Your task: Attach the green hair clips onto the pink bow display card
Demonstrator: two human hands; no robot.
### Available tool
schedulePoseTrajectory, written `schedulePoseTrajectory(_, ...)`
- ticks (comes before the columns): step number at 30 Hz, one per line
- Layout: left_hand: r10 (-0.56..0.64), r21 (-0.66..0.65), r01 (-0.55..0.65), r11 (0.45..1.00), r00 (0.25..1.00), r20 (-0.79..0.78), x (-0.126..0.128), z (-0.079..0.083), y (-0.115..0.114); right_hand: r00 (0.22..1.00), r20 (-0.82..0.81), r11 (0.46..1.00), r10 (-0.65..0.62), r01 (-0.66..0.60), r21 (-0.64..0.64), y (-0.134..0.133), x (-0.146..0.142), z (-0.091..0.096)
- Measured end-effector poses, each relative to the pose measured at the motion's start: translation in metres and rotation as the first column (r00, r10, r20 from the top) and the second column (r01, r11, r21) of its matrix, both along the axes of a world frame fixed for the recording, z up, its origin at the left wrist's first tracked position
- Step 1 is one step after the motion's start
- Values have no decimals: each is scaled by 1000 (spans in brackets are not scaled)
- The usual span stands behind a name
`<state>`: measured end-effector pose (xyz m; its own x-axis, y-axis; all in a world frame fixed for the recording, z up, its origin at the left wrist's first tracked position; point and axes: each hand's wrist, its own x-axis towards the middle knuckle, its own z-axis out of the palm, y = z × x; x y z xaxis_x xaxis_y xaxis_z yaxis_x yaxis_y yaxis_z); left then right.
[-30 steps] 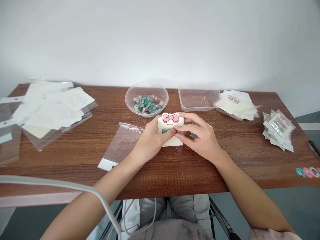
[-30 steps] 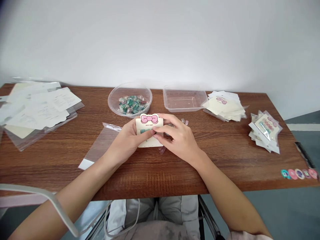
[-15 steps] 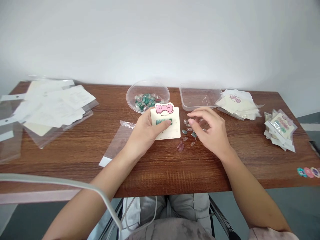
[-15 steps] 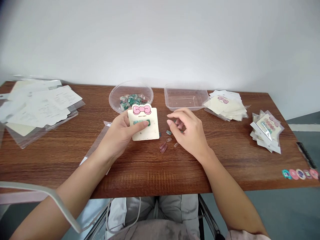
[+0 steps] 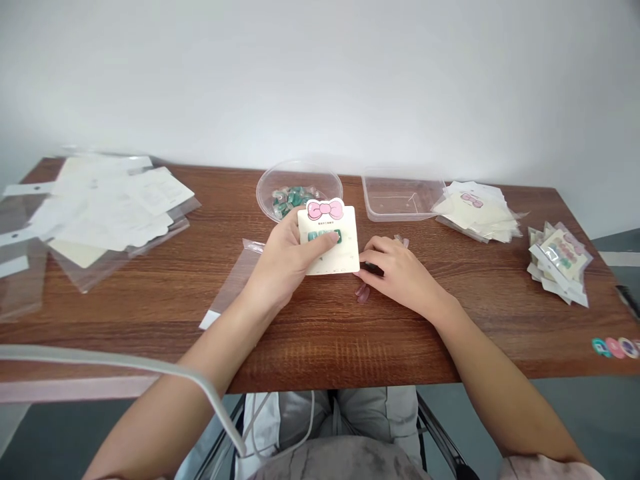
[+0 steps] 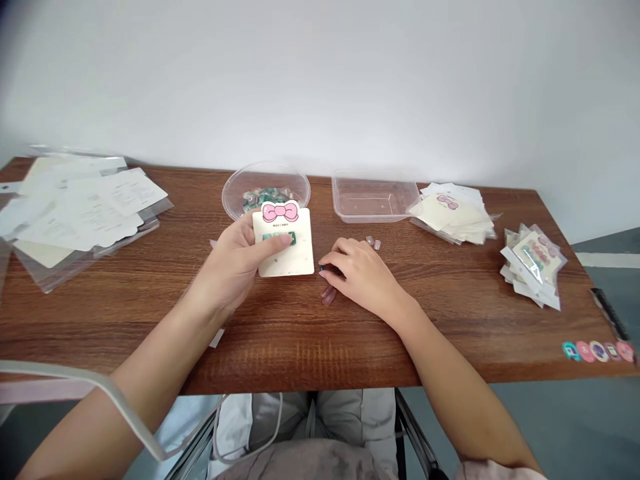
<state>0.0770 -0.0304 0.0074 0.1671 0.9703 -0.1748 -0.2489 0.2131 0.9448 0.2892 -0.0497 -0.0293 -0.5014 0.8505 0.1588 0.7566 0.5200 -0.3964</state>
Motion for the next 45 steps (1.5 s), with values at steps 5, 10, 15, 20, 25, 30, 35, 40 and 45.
schedulePoseTrajectory(5, -13, 22, 13, 1000, 1000, -26, 1, -1, 0, 1000, 18, 999, 26, -27, 38, 1, -2, -5)
schedulePoseTrajectory(10, -14, 25, 15, 1000, 999, -41, 1, -3, 0, 996, 38, 979, 80, -86, 184, 2, -2, -8)
schedulePoseTrajectory(15, -55, 39, 59, 998, 995, -85, 2, -4, -2, 989, -151, 938, 3, 49, 344, 2, 9, 2)
schedulePoseTrajectory(20, -97, 68, 109, 992, 983, -155, 4, -4, -6, 912, -410, 872, -5, 204, 444, -3, 11, 15)
schedulePoseTrajectory(25, -108, 117, 147, 982, 950, -292, 7, -1, -10, 927, -363, 856, 93, 112, 505, -8, 2, 13)
schedulePoseTrajectory(30, -135, 131, 180, 975, 947, -292, 9, -1, -11, 951, -302, 862, 65, 99, 498, -9, 1, 8)
schedulePoseTrajectory(35, -143, 127, 184, 975, 948, -283, 9, -2, -12, 959, -275, 848, 70, 88, 523, -11, 0, 9)
schedulePoseTrajectory(40, -142, 141, 187, 972, 949, -280, 9, -4, -14, 963, -268, 855, 41, 105, 508, -13, -1, 8)
schedulePoseTrajectory(45, -141, 138, 188, 972, 945, -294, 8, -3, -14, 965, -259, 850, 33, 109, 516, -13, -1, 8)
